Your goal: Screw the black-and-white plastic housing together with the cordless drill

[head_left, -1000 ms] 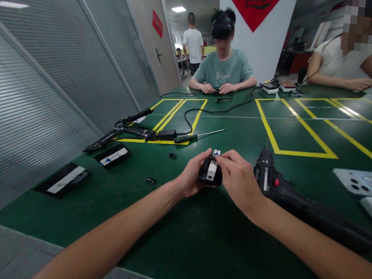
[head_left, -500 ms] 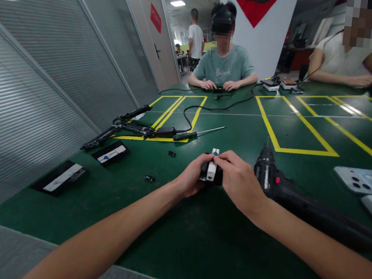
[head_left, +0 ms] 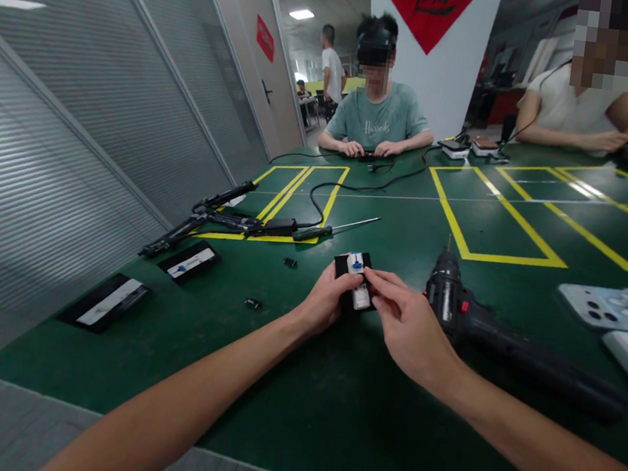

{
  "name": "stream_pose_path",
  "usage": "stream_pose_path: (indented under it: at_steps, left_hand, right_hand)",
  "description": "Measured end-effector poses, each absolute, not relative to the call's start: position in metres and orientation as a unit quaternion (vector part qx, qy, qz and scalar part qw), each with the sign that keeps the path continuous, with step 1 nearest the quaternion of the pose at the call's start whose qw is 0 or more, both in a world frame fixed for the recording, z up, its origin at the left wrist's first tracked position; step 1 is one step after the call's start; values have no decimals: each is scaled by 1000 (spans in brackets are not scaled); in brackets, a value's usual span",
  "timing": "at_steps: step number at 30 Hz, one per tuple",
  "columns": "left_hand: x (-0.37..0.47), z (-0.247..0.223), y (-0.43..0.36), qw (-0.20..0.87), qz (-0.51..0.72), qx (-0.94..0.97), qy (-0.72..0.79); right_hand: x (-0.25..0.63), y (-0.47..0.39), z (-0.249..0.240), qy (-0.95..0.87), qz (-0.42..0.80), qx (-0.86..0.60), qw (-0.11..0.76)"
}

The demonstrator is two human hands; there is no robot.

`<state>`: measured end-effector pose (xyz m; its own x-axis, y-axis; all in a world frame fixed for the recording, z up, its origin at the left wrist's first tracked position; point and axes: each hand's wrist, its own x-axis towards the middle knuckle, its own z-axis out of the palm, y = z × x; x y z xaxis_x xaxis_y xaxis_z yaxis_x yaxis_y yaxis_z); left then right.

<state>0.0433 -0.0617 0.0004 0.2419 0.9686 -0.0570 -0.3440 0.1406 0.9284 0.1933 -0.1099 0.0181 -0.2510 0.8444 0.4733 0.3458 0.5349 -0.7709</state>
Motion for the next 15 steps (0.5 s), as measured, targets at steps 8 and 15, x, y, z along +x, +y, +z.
stream_pose_path:
  at_steps: [8, 15]
  left_hand:
    - [32, -5, -38, 604, 446, 534, 388]
    - [25, -1, -33, 596, 423, 559, 392]
  right_hand:
    - [219, -108, 26, -714, 258, -454, 467]
    - [241, -176, 46, -747, 198, -434, 464]
